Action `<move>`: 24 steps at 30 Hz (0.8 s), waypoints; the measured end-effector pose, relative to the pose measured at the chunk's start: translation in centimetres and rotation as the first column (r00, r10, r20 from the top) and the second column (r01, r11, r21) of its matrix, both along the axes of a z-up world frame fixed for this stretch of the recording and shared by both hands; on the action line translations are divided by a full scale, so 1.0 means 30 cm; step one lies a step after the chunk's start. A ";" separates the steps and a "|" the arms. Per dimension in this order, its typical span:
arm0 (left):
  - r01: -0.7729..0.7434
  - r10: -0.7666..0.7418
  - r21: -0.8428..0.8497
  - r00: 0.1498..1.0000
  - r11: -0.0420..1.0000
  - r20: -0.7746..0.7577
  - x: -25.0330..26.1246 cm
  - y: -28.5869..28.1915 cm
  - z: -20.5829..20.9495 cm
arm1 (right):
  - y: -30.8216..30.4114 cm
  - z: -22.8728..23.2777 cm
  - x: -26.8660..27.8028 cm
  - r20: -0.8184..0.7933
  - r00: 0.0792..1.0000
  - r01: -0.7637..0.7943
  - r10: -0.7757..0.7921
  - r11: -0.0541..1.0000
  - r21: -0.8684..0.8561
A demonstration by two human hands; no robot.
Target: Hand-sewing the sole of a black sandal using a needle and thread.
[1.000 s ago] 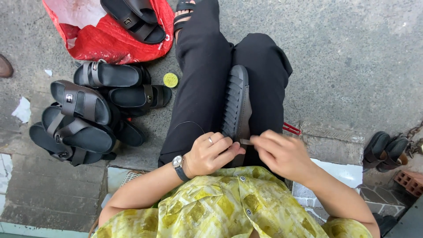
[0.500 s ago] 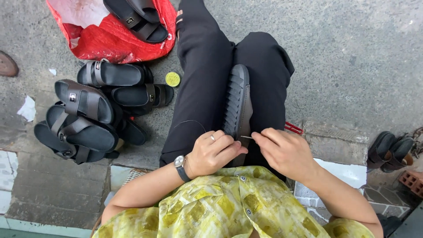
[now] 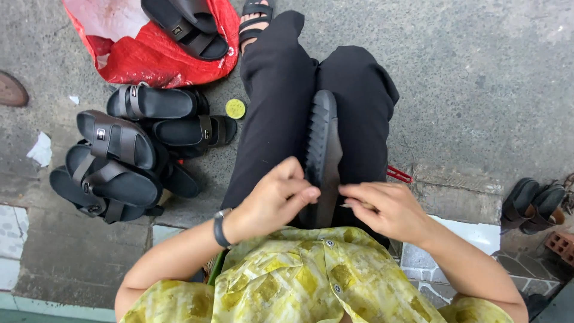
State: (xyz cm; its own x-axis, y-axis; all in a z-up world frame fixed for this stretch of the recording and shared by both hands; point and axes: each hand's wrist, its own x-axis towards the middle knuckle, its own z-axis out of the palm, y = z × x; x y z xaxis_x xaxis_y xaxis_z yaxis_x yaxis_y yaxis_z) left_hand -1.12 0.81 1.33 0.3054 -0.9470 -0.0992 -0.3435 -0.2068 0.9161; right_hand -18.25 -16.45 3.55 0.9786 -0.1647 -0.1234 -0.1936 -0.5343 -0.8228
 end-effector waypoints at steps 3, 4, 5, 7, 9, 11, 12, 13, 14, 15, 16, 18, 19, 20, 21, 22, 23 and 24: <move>-0.068 -0.037 -0.180 0.850 0.981 -0.525 0.078 -0.063 0.032 | 0.027 -0.041 -0.043 -0.028 0.982 0.190 -0.188 0.973 0.127; -0.040 -0.079 -0.189 0.811 0.981 -0.579 0.098 -0.094 0.041 | 0.032 -0.049 -0.040 -0.004 0.977 0.210 -0.213 0.959 0.191; -0.019 -0.113 -0.199 0.769 0.980 -0.629 0.118 -0.123 0.049 | 0.033 -0.059 -0.034 0.020 0.972 0.221 -0.234 0.941 0.254; -0.165 0.056 -0.080 0.687 0.983 -0.725 0.161 -0.199 -0.035 | 0.022 -0.090 0.016 0.050 0.974 0.202 -0.221 0.948 0.247; -0.292 0.218 0.050 0.576 0.955 -0.788 0.199 -0.242 -0.060 | 0.007 -0.076 0.055 0.085 0.974 0.184 -0.209 0.954 0.237; -0.219 0.248 0.134 0.664 0.967 -0.705 0.234 -0.253 -0.023 | -0.010 -0.017 0.082 0.082 0.994 0.076 -0.074 0.997 -0.023; -0.218 0.246 0.131 0.666 0.967 -0.705 0.274 -0.223 -0.013 | -0.008 -0.023 0.054 0.084 0.994 0.077 -0.074 0.997 -0.026; -0.191 0.170 -0.060 0.952 0.980 -0.254 0.318 -0.195 -0.002 | -0.010 -0.030 0.028 0.104 0.994 0.037 -0.017 0.979 -0.203; -0.063 0.121 -0.206 0.951 0.977 0.284 0.361 -0.165 0.009 | -0.011 -0.039 0.003 0.113 0.993 0.002 0.043 0.928 -0.374; -0.067 0.124 -0.202 0.951 0.977 0.283 0.346 -0.152 0.046 | -0.008 -0.037 -0.008 0.112 0.993 -0.002 0.047 0.929 -0.370; -0.089 0.157 -0.171 0.884 0.981 0.440 0.333 -0.139 0.082 | -0.004 -0.035 -0.018 0.070 0.993 -0.046 0.090 0.880 -0.472; -0.109 0.182 -0.158 0.786 0.981 0.591 0.290 -0.117 0.100 | -0.004 -0.029 -0.006 0.033 0.992 -0.083 0.125 0.811 -0.578; -0.020 0.094 -0.178 0.904 0.984 0.417 0.244 -0.100 0.080 | -0.004 -0.019 0.002 0.040 0.992 -0.073 0.120 0.802 -0.593; 0.064 -0.014 -0.217 0.973 0.974 0.228 0.198 -0.083 0.060 | -0.004 -0.010 0.010 0.046 0.992 -0.063 0.115 0.792 -0.607; 0.062 -0.009 -0.223 0.973 0.973 0.229 0.167 -0.067 0.049 | -0.004 -0.003 0.017 0.046 0.992 -0.065 0.118 0.788 -0.612; 0.117 -0.090 -0.182 0.984 0.976 0.154 0.135 -0.053 0.036 | -0.004 0.003 0.024 0.047 0.991 -0.069 0.127 0.768 -0.636; 0.176 -0.167 -0.143 0.983 0.974 0.072 0.100 -0.037 0.023 | -0.004 0.009 0.028 0.044 0.990 -0.074 0.137 0.750 -0.658; 0.172 -0.163 -0.147 0.984 0.974 0.070 0.086 -0.044 0.005 | -0.003 0.007 0.019 0.042 0.989 -0.078 0.140 0.747 -0.660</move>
